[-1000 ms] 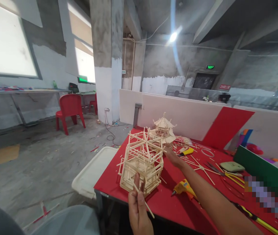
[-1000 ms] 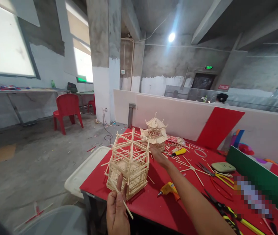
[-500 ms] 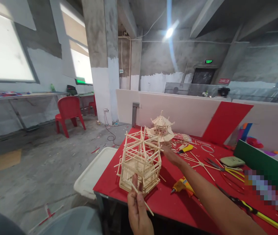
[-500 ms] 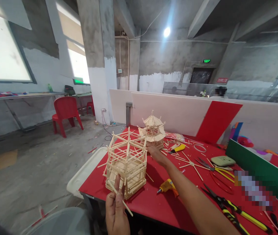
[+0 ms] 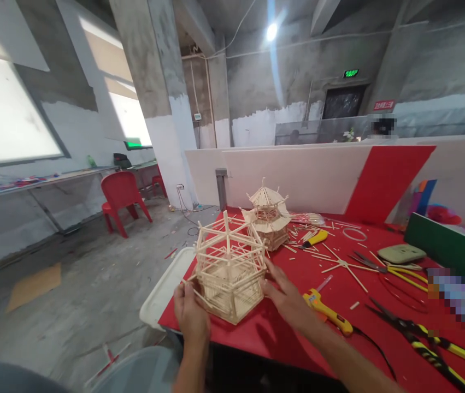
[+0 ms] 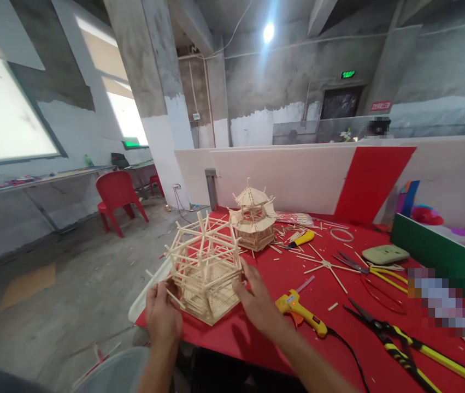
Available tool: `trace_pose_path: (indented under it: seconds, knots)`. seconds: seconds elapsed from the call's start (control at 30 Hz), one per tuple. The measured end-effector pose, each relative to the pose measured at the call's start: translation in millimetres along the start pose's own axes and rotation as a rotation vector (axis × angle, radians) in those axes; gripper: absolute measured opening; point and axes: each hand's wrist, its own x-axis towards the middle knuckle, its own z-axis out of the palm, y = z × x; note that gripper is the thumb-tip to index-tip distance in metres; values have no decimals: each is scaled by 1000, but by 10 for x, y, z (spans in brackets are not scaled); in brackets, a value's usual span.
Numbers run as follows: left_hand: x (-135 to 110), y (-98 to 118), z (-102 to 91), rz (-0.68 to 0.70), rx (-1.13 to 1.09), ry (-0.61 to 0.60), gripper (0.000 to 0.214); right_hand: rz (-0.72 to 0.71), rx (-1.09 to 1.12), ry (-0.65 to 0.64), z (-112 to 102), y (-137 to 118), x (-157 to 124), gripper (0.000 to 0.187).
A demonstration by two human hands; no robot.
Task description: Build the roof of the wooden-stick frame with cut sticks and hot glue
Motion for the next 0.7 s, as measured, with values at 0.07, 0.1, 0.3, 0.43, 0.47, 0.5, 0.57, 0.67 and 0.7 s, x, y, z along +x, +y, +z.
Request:
trace_pose_path:
  seconds: [0.07,0.1,0.3,0.43,0.47,0.5,0.57,0.67,0.7]
  knots:
    - [198,-25,63,-7,-32,-22,23,45,29,-7,94,-29,-225,65]
    - [284,-45,93,-9,-43,-33,25,59,55,-16,144,-44,-324,66]
    - [564,-81,196,-41,-6,-132,31,25,199,-116,277,-13,-614,67]
    - [563,-19,182,-40,51,-162,31,-29,181,-185,196,63,-601,66]
    - [563,-9,179,-40,70,-168,31,-49,183,-200,194,76,-607,68]
    - [567,-4,179,-41,89,-172,31,-72,187,-200,211,87,-621,69]
    - [593,-7,199,-44,132,-178,31,-126,198,-167,304,110,-670,74]
    - [653,-30,281,-58,214,-185,27,-212,217,-121,540,173,-756,83]
    - [671,-37,318,-65,244,-187,25,-243,224,-138,618,207,-778,87]
